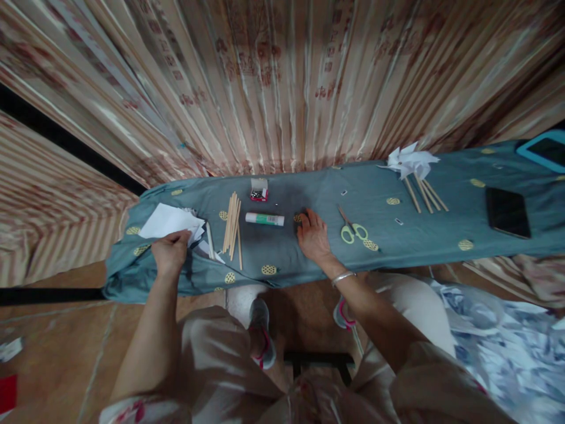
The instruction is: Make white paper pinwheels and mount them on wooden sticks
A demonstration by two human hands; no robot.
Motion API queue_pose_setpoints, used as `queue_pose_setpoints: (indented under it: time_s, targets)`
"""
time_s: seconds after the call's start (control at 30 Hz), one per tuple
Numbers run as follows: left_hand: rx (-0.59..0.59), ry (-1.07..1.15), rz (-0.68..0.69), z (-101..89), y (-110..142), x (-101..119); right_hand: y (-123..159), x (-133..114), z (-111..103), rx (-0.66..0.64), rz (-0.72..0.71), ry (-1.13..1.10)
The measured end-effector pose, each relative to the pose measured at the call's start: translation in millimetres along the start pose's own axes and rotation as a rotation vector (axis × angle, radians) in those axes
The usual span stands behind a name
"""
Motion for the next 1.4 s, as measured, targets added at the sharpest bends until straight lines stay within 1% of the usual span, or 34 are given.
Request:
queue_pose_setpoints:
  time_s: [0.13, 0.27, 0.5, 0.67, 0.77, 0.93, 1.03, 1.13, 1.23, 1.3, 1.4]
  targets:
    - [0.05, 0.042, -0.028, -0.8, -1, -4, -1, 1, 1, 0.001, 0.003, -0.007]
    - [0.092, 0.08, -0.037, -2.4, 0, -3, -1, 1, 1, 0.004, 0.004, -0.014]
    - [0.097, 0.183, -0.003, -3.9, 6, 4, 0, 1, -1, 0.0, 0.005, -0.014]
    - [0.14, 0.206, -0.041, -7.5, 11, 6, 0, 1, 0, 0.005, 0.005, -0.008]
    - [0.135, 0.201, -0.051, -7.3, 12, 6, -1, 0, -1, -0.003, 0.002, -0.002]
    - [0.132, 0.269, 0.013, -8.7, 9, 6, -1, 0, -1, -0.018, 0.004, -0.006]
    - [0.127, 0.264, 0.087, -7.5, 11, 18, -1, 0, 0, -0.012, 0.002, -0.014]
    - [0.093, 0.3, 0.15, 1.1, 22, 42, -1, 1, 0, 0.0, 0.002, -0.018]
    - [0.054, 0.363, 0.238, 15.3, 43, 77, -1, 0, 0, -0.008, 0.003, -0.015]
    - [-0.002, 0.44, 0.194, 33.0, 57, 92, -1, 0, -1, -0.014, 0.006, -0.021]
    - [-0.127, 0.546, 0.098, 69.9, 80, 104, -1, 0, -4, -0.013, 0.013, -0.061]
Point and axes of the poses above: each hand's wrist, its own y-axis away from the middle knuckle, its own z-axis out of the palm, x = y × z, the point moved 9 cm from there along -y, towards the middle knuckle, and after that the axes turned 8 degrees about -x, right-handed, at the moved point
